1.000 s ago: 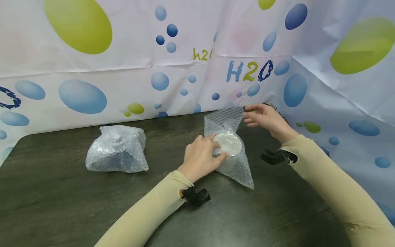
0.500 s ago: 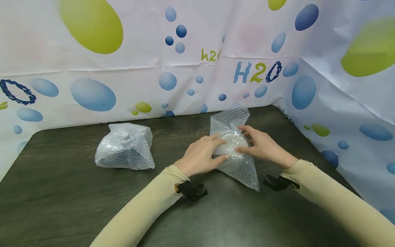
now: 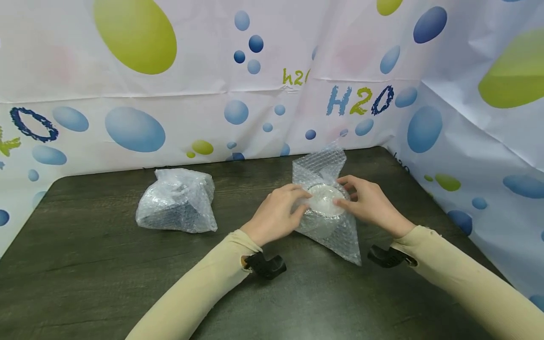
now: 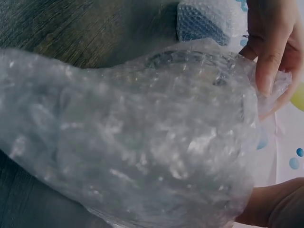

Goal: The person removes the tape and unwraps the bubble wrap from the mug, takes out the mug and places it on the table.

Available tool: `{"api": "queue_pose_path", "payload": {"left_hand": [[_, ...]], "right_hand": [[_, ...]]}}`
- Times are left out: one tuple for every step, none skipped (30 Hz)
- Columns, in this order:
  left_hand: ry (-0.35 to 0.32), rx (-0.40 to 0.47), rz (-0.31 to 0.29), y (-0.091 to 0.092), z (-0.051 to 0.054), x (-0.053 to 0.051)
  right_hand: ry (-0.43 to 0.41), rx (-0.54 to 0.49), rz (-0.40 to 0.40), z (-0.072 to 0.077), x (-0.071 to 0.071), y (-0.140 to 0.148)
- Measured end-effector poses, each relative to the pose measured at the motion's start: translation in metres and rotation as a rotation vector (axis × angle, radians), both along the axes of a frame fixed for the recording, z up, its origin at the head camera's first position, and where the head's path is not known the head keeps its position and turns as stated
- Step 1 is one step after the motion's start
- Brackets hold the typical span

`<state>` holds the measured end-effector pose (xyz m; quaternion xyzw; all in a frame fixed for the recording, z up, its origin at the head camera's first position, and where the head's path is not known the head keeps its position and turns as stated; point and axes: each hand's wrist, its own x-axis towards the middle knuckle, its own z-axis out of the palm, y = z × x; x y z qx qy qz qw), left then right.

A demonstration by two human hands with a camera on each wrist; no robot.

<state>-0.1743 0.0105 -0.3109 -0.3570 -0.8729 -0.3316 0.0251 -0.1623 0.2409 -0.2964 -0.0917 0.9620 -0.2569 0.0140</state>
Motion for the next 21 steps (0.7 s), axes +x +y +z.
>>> {"api": "queue_pose_path", "payload": {"left_hand": [[0.0, 0.014, 0.011, 0.0, 0.0, 0.0], [0.0, 0.026, 0.025, -0.001, -0.001, 0.001], [0.001, 0.038, 0.04, -0.001, -0.001, 0.001], [0.006, 0.049, 0.058, -0.001, -0.001, 0.001], [0.012, 0.058, 0.073, -0.002, -0.001, 0.001], [0.02, 0.062, 0.088, -0.002, -0.001, 0.001], [0.03, 0.063, 0.103, -0.003, -0.001, 0.001], [0.041, 0.066, 0.116, -0.004, -0.001, 0.001], [0.051, 0.069, 0.126, -0.005, -0.001, 0.001], [0.064, 0.069, 0.137, -0.006, -0.002, 0.001], [0.074, 0.069, 0.146, -0.007, -0.002, 0.001], [0.083, 0.069, 0.158, -0.008, -0.002, 0.001], [0.093, 0.071, 0.169, -0.009, -0.002, 0.0], [0.102, 0.073, 0.178, -0.01, -0.002, 0.0], [0.114, 0.074, 0.188, -0.01, -0.002, 0.0], [0.129, 0.075, 0.2, -0.011, -0.002, 0.0], [0.138, 0.078, 0.209, -0.012, -0.002, 0.0], [0.149, 0.081, 0.218, -0.013, -0.002, -0.001], [0.159, 0.085, 0.227, -0.014, -0.002, -0.001], [0.165, 0.087, 0.236, -0.015, -0.003, -0.001], [0.17, 0.089, 0.244, -0.016, -0.003, -0.002]], "right_hand": [[0.0, -0.003, -0.003, 0.0, 0.0, 0.001], [-0.002, -0.007, -0.007, 0.0, 0.0, 0.002], [-0.003, -0.011, -0.012, 0.0, 0.0, 0.002], [-0.002, -0.014, -0.016, 0.0, 0.0, 0.003], [-0.004, -0.018, -0.019, 0.0, 0.0, 0.004], [-0.008, -0.022, -0.023, 0.0, -0.001, 0.005], [-0.011, -0.025, -0.023, 0.0, -0.001, 0.006], [-0.016, -0.03, -0.024, 0.0, -0.001, 0.007], [-0.018, -0.035, -0.021, 0.0, -0.001, 0.008], [-0.022, -0.04, -0.02, 0.0, -0.001, 0.009], [-0.029, -0.048, -0.019, 0.0, 0.0, 0.009], [-0.033, -0.057, -0.02, 0.0, 0.0, 0.01], [-0.033, -0.066, -0.021, -0.001, 0.0, 0.011], [-0.034, -0.074, -0.023, -0.001, 0.001, 0.012], [-0.031, -0.081, -0.026, -0.001, 0.001, 0.013], [-0.029, -0.087, -0.03, -0.002, 0.001, 0.013], [-0.026, -0.094, -0.032, -0.002, 0.001, 0.013], [-0.019, -0.098, -0.033, -0.003, 0.002, 0.013], [-0.014, -0.1, -0.034, -0.003, 0.002, 0.014], [-0.009, -0.103, -0.036, -0.004, 0.002, 0.014], [-0.005, -0.107, -0.038, -0.004, 0.002, 0.013]]}}
